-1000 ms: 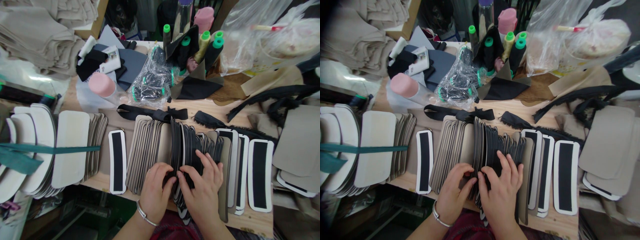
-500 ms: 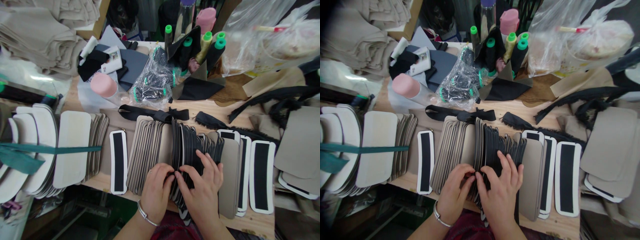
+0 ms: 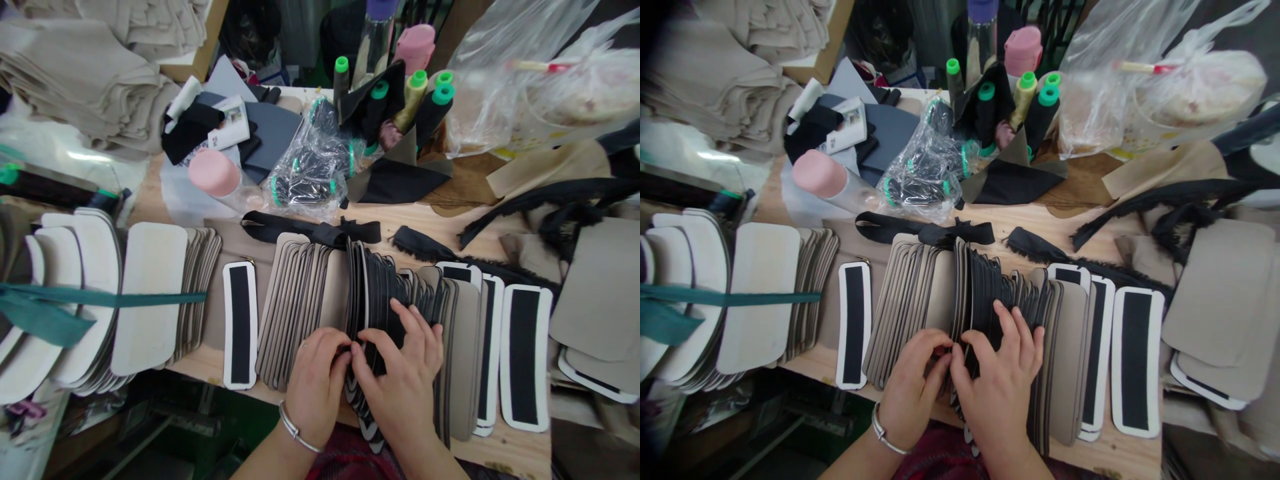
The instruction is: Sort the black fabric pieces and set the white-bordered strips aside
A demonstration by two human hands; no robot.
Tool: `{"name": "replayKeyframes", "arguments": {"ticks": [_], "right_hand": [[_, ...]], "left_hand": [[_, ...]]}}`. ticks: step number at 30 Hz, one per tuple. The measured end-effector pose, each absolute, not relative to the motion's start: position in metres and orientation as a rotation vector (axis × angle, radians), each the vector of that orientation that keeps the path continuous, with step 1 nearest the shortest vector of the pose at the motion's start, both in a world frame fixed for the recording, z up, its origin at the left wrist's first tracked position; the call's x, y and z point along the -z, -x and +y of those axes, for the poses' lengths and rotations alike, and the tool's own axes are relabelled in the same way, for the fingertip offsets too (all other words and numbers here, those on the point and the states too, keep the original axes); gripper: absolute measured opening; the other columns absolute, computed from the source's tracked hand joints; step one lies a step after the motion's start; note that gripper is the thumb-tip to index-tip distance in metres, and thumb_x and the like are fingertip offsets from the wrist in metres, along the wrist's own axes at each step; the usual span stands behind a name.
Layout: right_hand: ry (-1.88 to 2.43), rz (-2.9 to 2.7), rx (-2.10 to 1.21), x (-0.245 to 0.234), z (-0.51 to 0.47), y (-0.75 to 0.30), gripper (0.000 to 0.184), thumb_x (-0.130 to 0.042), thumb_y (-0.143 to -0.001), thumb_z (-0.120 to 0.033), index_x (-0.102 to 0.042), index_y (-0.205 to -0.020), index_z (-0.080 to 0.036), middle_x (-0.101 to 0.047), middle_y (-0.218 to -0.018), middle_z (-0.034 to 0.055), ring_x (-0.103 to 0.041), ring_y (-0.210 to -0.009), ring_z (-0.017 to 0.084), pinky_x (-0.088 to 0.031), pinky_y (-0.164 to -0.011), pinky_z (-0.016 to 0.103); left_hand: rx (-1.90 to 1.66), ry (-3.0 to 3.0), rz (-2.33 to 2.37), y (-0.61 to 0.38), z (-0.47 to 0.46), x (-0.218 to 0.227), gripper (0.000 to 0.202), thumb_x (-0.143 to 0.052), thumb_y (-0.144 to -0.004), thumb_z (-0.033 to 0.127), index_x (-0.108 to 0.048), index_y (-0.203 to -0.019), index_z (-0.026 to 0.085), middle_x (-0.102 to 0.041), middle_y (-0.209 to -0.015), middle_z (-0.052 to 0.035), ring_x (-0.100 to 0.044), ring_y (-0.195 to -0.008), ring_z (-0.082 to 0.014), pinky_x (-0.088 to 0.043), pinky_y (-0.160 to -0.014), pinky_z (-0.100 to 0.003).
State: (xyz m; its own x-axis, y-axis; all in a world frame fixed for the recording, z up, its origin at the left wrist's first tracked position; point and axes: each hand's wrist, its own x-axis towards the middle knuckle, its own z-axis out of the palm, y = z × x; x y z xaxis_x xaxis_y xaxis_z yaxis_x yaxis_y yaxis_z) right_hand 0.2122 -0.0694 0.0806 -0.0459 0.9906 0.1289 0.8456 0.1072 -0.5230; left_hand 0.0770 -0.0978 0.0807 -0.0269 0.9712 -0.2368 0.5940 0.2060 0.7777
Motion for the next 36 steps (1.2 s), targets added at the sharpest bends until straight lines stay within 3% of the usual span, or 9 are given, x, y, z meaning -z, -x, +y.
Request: {"name": "replayKeyframes", "arguments": {"ticks": [8, 12, 17, 20, 23, 25, 29, 36], "right_hand": [[1.801, -1.905, -0.402, -0.079, -0.070, -0.209, 0.013, -0.061, -0.080, -0.033, -0.069, -0.087, -0.025, -0.041, -0.140, 0.0053, -0.032, -0.133, 0.033, -0.015, -0.110, 0.063], [1.776, -1.923, -0.423, -0.080, -0.068, -0.206, 0.013, -0.057, -0.083, -0.029, -0.070, -0.087, -0.029, -0.039, -0.142, 0.0014, -0.031, -0.134, 0.032, -0.015, -0.111, 0.062], [1.791, -1.941, -0.406, -0.085, -0.062, -0.202, 0.023, -0.063, -0.082, -0.048, -0.069, -0.076, -0.026, -0.038, -0.143, 0.0023, -0.031, -0.134, 0.034, -0.014, -0.110, 0.063], [1.774, -1.942, -0.350, -0.086, -0.060, -0.201, 0.025, -0.065, -0.080, -0.046, -0.066, -0.069, -0.024, -0.039, -0.142, 0.0028, -0.032, -0.133, 0.035, -0.015, -0.110, 0.063], [1.771, -1.947, -0.290, -0.083, -0.060, -0.201, 0.023, -0.065, -0.079, -0.041, -0.064, -0.066, -0.021, -0.040, -0.142, 0.0037, -0.032, -0.133, 0.036, -0.016, -0.110, 0.063], [1.768, -1.946, -0.269, -0.082, -0.061, -0.202, 0.024, -0.064, -0.080, -0.040, -0.064, -0.066, -0.021, -0.040, -0.142, 0.0040, -0.032, -0.133, 0.036, -0.016, -0.110, 0.063], [1.741, -1.956, -0.249, -0.081, -0.064, -0.203, 0.028, -0.060, -0.082, -0.043, -0.064, -0.066, -0.020, -0.039, -0.144, 0.0041, -0.032, -0.134, 0.036, -0.017, -0.110, 0.062], [1.718, -1.960, -0.205, -0.080, -0.067, -0.211, 0.028, -0.061, -0.082, -0.044, -0.063, -0.068, -0.020, -0.037, -0.144, 0.0053, -0.029, -0.134, 0.037, -0.020, -0.109, 0.063]], "left_hand": [[-0.645, -1.467, 1.709, -0.073, -0.099, -0.079, 0.019, -0.042, -0.093, 0.013, -0.053, -0.104, 0.023, -0.058, -0.107, -0.0045, -0.054, -0.102, -0.0187, -0.046, -0.089, -0.036], [-0.632, -1.435, 1.724, -0.075, -0.099, -0.080, 0.016, -0.043, -0.092, 0.014, -0.054, -0.101, 0.022, -0.059, -0.103, -0.0044, -0.056, -0.097, -0.0190, -0.047, -0.086, -0.037], [-0.592, -1.421, 1.732, -0.075, -0.100, -0.088, 0.022, -0.051, -0.087, 0.014, -0.055, -0.107, 0.022, -0.062, -0.103, -0.0051, -0.058, -0.097, -0.0215, -0.050, -0.086, -0.040], [-0.704, -1.464, 1.760, -0.053, -0.104, -0.092, 0.027, -0.056, -0.086, 0.016, -0.056, -0.112, 0.024, -0.059, -0.113, -0.0054, -0.056, -0.106, -0.0207, -0.048, -0.093, -0.039], [-0.814, -1.530, 2.166, -0.004, -0.106, -0.084, 0.024, -0.047, -0.092, 0.021, -0.055, -0.114, 0.022, -0.053, -0.120, -0.0082, -0.049, -0.117, -0.0215, -0.040, -0.104, -0.042], [-0.580, -1.490, 2.501, 0.033, -0.106, -0.072, 0.034, -0.048, -0.091, 0.026, -0.048, -0.124, 0.017, -0.049, -0.123, -0.0118, -0.046, -0.120, -0.0241, -0.038, -0.105, -0.045], [-0.294, -1.475, 2.592, 0.077, -0.103, -0.050, 0.069, -0.071, -0.074, 0.039, -0.044, -0.130, 0.010, -0.047, -0.121, -0.0173, -0.045, -0.115, -0.0347, -0.039, -0.100, -0.053], [-0.177, -1.526, 2.552, 0.076, -0.103, -0.048, 0.052, -0.056, -0.086, 0.032, -0.044, -0.133, 0.014, -0.045, -0.122, -0.0140, -0.046, -0.115, -0.0288, -0.038, -0.103, -0.045]]}}
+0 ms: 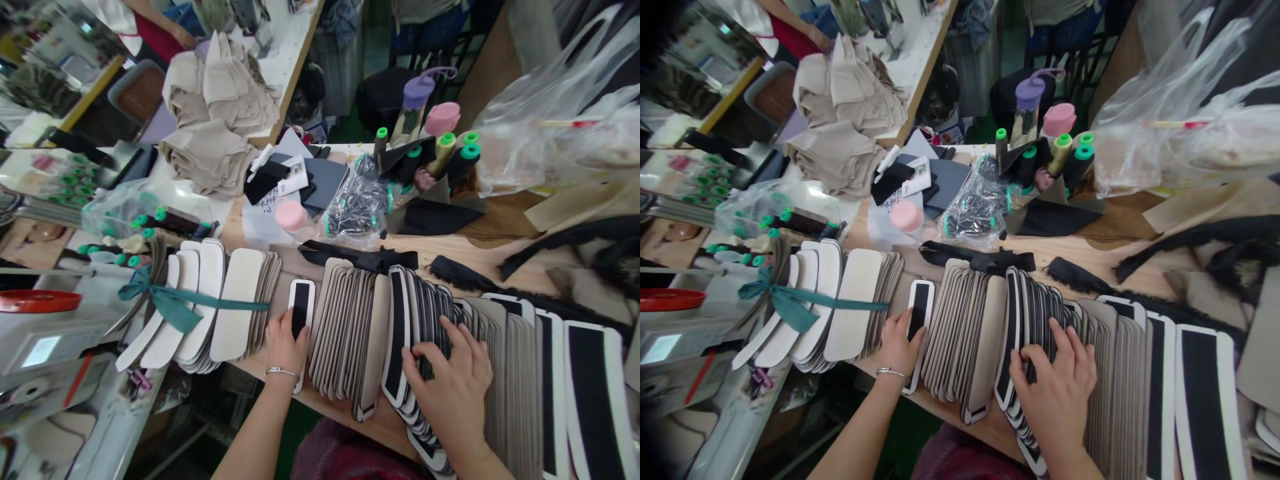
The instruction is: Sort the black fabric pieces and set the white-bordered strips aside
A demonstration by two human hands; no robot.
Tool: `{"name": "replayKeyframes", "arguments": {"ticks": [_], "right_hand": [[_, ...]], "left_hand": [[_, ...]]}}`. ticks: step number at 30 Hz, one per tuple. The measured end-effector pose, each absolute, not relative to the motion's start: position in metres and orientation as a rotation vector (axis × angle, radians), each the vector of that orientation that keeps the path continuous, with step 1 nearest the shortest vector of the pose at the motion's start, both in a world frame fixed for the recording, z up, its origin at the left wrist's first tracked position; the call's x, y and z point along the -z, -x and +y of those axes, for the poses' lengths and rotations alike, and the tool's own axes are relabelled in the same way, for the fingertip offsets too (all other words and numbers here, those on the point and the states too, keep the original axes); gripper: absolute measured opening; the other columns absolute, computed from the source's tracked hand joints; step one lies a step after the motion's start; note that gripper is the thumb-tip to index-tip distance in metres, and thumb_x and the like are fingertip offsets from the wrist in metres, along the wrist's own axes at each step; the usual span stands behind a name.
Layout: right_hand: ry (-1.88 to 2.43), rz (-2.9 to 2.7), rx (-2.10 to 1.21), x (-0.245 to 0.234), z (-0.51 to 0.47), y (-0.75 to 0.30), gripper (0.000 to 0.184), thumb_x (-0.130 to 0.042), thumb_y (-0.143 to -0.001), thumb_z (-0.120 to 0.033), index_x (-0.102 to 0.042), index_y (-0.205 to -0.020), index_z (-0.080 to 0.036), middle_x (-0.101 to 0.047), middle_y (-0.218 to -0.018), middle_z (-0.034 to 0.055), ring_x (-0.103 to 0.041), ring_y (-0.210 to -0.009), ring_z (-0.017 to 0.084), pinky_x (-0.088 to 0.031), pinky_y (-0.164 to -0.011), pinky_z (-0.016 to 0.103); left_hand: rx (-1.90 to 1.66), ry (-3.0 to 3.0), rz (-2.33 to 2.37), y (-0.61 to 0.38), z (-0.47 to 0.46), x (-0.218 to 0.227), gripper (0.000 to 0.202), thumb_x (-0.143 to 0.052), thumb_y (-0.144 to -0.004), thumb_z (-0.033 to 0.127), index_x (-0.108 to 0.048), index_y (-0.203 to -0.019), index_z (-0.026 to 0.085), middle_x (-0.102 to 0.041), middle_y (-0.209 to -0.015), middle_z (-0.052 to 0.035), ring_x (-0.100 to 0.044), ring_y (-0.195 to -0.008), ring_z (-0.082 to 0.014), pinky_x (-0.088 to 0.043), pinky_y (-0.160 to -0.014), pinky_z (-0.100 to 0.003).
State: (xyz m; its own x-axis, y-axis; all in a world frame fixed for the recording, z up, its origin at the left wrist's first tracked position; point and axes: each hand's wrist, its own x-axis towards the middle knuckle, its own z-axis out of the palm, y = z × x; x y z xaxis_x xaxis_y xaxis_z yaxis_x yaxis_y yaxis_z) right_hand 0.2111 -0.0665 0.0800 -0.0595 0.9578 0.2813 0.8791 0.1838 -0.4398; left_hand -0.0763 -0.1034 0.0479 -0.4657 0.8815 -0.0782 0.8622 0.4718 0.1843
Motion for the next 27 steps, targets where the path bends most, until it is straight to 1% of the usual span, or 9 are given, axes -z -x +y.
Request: {"name": "replayKeyframes", "arguments": {"ticks": [6, 11, 13, 15, 17, 19, 21, 24, 27], "right_hand": [[1.704, -1.968, -0.183, -0.082, -0.072, -0.213, 0.026, -0.062, -0.081, -0.042, -0.062, -0.068, -0.020, -0.036, -0.144, 0.0055, -0.028, -0.134, 0.036, -0.020, -0.108, 0.063], [1.701, -1.973, -0.186, -0.087, -0.075, -0.213, 0.029, -0.061, -0.081, -0.045, -0.062, -0.068, -0.019, -0.035, -0.145, 0.0064, -0.026, -0.135, 0.036, -0.019, -0.109, 0.063], [1.698, -1.977, -0.184, -0.088, -0.076, -0.214, 0.030, -0.061, -0.081, -0.046, -0.062, -0.068, -0.019, -0.035, -0.145, 0.0067, -0.026, -0.136, 0.036, -0.018, -0.109, 0.062], [1.691, -1.980, -0.176, -0.088, -0.077, -0.214, 0.030, -0.061, -0.081, -0.047, -0.062, -0.068, -0.019, -0.035, -0.145, 0.0066, -0.026, -0.136, 0.036, -0.018, -0.110, 0.062], [1.687, -1.977, -0.165, -0.088, -0.079, -0.215, 0.029, -0.061, -0.081, -0.046, -0.061, -0.069, -0.019, -0.034, -0.146, 0.0066, -0.025, -0.136, 0.036, -0.018, -0.110, 0.062], [1.676, -1.976, -0.156, -0.088, -0.080, -0.218, 0.028, -0.062, -0.081, -0.045, -0.061, -0.069, -0.019, -0.035, -0.146, 0.0071, -0.025, -0.136, 0.037, -0.017, -0.110, 0.062], [1.663, -1.978, -0.146, -0.089, -0.081, -0.220, 0.024, -0.061, -0.082, -0.042, -0.063, -0.078, -0.018, -0.037, -0.144, 0.0101, -0.026, -0.136, 0.038, -0.017, -0.110, 0.063], [1.620, -2.022, -0.141, -0.093, -0.082, -0.221, 0.027, -0.057, -0.086, -0.034, -0.061, -0.105, -0.014, -0.038, -0.143, 0.0161, -0.028, -0.136, 0.037, -0.016, -0.110, 0.064], [1.502, -2.161, -0.197, -0.098, -0.083, -0.213, 0.029, -0.047, -0.087, -0.016, -0.061, -0.113, -0.018, -0.038, -0.146, 0.0108, -0.028, -0.137, 0.031, -0.016, -0.113, 0.060]], "left_hand": [[0.006, -1.568, 2.462, 0.078, -0.098, -0.063, 0.064, -0.062, -0.076, 0.023, -0.040, -0.136, 0.015, -0.045, -0.123, -0.0130, -0.045, -0.116, -0.0281, -0.035, -0.104, -0.043], [0.225, -1.553, 2.354, 0.079, -0.100, -0.082, 0.096, -0.072, -0.063, 0.023, -0.025, -0.146, 0.017, -0.042, -0.134, -0.0147, -0.041, -0.122, -0.0325, -0.039, -0.100, -0.042], [0.303, -1.544, 2.316, 0.076, -0.109, -0.086, 0.108, -0.075, -0.058, 0.019, -0.016, -0.149, 0.019, -0.034, -0.144, -0.0150, -0.035, -0.128, -0.0352, -0.039, -0.100, -0.045], [0.374, -1.532, 2.285, 0.070, -0.121, -0.088, 0.113, -0.072, -0.057, 0.012, -0.009, -0.150, 0.022, -0.020, -0.154, -0.0143, -0.028, -0.134, -0.0372, -0.039, -0.100, -0.049], [0.423, -1.523, 2.257, 0.063, -0.134, -0.087, 0.116, -0.068, -0.054, 0.006, -0.005, -0.150, 0.024, -0.006, -0.158, -0.0126, -0.020, -0.139, -0.0373, -0.038, -0.101, -0.051], [0.439, -1.519, 2.236, 0.057, -0.146, -0.086, 0.120, -0.068, -0.051, 0.004, -0.003, -0.150, 0.023, 0.003, -0.159, -0.0122, -0.013, -0.142, -0.0368, -0.036, -0.103, -0.051], [0.420, -1.519, 2.226, 0.054, -0.156, -0.085, 0.121, -0.068, -0.050, 0.004, -0.004, -0.150, 0.024, 0.004, -0.159, -0.0113, -0.012, -0.143, -0.0364, -0.035, -0.104, -0.050], [0.329, -1.514, 2.231, 0.056, -0.165, -0.083, 0.113, -0.061, -0.054, -0.002, -0.009, -0.150, 0.028, 0.003, -0.159, -0.0075, -0.015, -0.143, -0.0351, -0.035, -0.105, -0.048], [0.162, -1.474, 2.237, 0.067, -0.168, -0.085, 0.098, -0.054, -0.061, -0.005, -0.021, -0.149, 0.022, -0.010, -0.159, -0.0091, -0.020, -0.142, -0.0306, -0.030, -0.110, -0.044]]}}
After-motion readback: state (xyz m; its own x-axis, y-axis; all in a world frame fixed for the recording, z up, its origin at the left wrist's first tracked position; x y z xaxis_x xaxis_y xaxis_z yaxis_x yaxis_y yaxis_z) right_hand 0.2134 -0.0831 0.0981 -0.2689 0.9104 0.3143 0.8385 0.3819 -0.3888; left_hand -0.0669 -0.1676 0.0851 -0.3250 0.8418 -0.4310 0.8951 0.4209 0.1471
